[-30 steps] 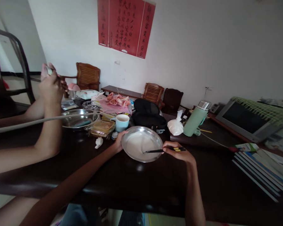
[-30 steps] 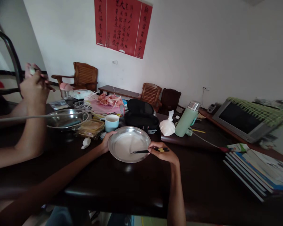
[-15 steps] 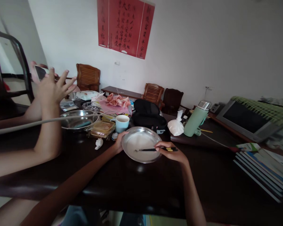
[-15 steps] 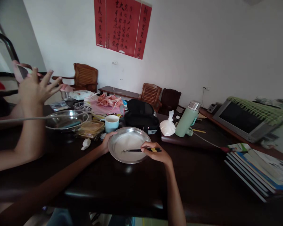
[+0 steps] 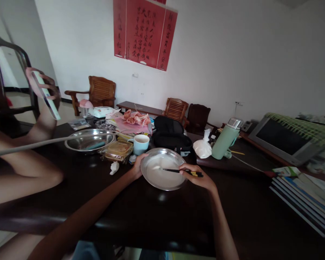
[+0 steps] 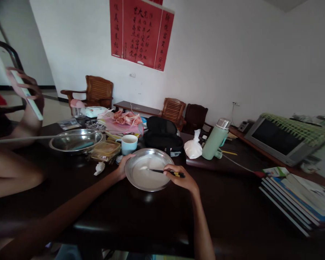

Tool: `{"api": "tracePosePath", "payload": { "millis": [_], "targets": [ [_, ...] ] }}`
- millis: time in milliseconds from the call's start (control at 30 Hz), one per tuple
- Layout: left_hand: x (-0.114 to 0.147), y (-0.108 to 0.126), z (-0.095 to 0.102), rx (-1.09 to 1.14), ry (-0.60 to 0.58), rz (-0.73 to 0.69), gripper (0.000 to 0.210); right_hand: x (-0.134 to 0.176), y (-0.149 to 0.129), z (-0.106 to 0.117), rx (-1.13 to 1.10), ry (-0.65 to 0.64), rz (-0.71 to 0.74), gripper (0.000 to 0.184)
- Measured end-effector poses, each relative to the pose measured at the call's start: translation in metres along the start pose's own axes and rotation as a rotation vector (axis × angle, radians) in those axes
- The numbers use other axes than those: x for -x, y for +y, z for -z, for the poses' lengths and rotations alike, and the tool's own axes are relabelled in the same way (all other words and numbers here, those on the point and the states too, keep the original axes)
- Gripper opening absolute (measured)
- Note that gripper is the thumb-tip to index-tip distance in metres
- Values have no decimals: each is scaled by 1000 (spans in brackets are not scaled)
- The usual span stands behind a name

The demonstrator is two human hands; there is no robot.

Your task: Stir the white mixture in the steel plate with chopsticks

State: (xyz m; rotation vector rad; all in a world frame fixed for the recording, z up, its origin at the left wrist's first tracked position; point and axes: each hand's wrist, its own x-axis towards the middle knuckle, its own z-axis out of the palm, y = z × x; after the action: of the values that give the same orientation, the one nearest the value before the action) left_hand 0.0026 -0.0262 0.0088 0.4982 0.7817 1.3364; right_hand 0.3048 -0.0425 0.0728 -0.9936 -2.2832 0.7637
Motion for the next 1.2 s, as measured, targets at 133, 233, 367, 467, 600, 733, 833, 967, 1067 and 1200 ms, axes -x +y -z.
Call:
{"api": "tracePosePath", "payload": {
  "millis": [133,233,367,467,600,733,833,967,1067,1200],
  "targets": [
    [4,1,-7,-9,100,-8,20,10,3,17,1,-4,-46,22],
    [8,2,-10,-10,112,-2,20,9,1,16,-37,-94,-40,23],
    [10,3,-11,-31,119,18,23,0,-3,1,-38,-84,-5,23],
    [10,4,-12,-16,109,17,23,4,-1,10,-33,-62,-41,23],
    [10,3,-13,10,128,-3,21,10,0,18,-52,-111,-65,28],
    [11,4,-13,2,116,-4,23,-1,-3,2,-48,-78,11,25],
    [13,5,-13,-11,89,-7,25,-1,-3,2,40,64,23,23],
    [12,4,-10,-15,68,-11,21,8,-3,15,30,10,-25,25],
    [10,4,-9,-9,72,-17,18,5,-6,8,-20,-73,4,24],
    [9,4,-9,-6,77,-6,16,0,-10,-1,29,55,9,24]
  ]
}}
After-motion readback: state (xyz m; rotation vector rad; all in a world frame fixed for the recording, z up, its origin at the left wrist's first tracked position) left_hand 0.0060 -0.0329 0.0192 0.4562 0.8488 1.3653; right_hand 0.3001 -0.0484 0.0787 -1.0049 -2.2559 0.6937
